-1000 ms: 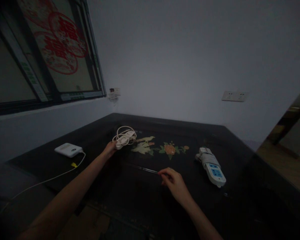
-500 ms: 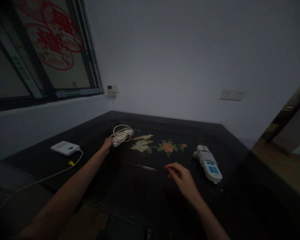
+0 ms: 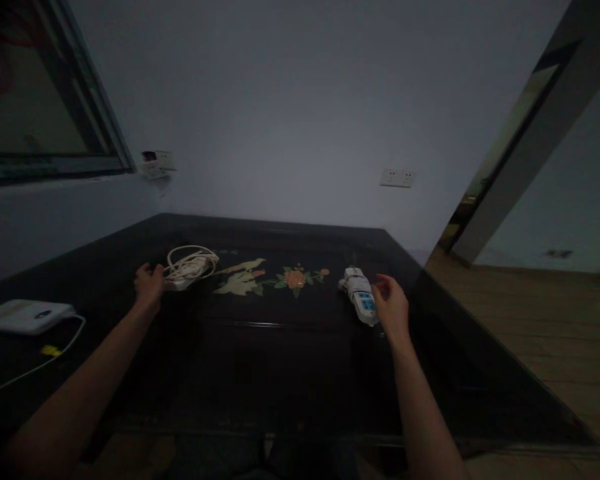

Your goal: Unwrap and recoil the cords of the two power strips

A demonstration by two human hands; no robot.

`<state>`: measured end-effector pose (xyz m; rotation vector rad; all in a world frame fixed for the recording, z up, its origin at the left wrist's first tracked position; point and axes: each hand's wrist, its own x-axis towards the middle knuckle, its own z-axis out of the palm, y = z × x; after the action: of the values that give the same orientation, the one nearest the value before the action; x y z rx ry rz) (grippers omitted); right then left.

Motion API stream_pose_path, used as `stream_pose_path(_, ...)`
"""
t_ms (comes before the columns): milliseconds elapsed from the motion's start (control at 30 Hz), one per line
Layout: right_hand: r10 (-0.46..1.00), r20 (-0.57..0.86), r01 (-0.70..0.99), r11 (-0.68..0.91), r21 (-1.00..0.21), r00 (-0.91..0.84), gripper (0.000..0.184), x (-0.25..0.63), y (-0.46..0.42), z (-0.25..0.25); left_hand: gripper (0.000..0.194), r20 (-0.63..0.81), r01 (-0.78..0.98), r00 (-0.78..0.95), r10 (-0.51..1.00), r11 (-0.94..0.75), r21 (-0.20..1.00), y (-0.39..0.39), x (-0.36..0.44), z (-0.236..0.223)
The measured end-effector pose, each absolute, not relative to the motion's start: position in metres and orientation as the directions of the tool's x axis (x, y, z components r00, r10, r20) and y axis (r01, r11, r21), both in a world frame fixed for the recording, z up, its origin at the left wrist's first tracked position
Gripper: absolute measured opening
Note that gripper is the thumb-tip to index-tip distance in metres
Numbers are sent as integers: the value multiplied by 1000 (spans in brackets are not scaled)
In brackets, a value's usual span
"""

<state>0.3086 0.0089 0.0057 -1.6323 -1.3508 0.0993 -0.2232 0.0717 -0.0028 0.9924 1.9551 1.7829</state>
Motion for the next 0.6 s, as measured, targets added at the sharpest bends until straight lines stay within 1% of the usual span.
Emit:
stream_pose_path(67,833,443,817,-19,-576,331,53,314,18,-1,43,308,311,-767,563,-94,946,60,-208,9)
stream_pose_path(100,862,401,851,-65,-520,311,59,314,22,-4,41,416,346,-765,491,-233,909,53,-194,15)
stream_pose_path(133,887,353,876,-108,-470,299,65,312,25,-7,39,518,369,-722,459,-377,849,45,-177,21)
stream_pose_path(167,906,302,893,-153,-423,298,73,308,27,-9,38,594,377,-655,467,-480,792,37,-157,26)
stream_pose_path(200,917,251,904,-203,-376,310,80,304,28,-10,34,648,381,-581,492,-540,751,29,-135,30)
stream_pose_path(267,927,155,913,-289,-289,343,93,295,30,-13,24,694,382,-384,609,-579,720,16,-92,31)
stream_pose_path(333,926,86,912,-340,-228,367,98,288,32,-16,20,672,370,-116,732,-596,713,7,-57,21)
stream_pose_path(367,926,72,914,-348,-209,369,98,286,33,-17,20,647,362,-3,762,-602,711,4,-44,14)
stream_pose_path(467,924,108,921,-345,-182,367,89,287,38,-23,29,523,420,363,771,-637,647,0,-27,-13)
stream_pose_path(533,925,145,928,-325,-180,352,82,292,41,-28,33,431,447,501,751,-651,614,0,-27,-27)
stream_pose_path(600,931,153,936,-302,-180,330,78,297,44,-31,32,395,459,522,756,-640,616,1,-29,-34)
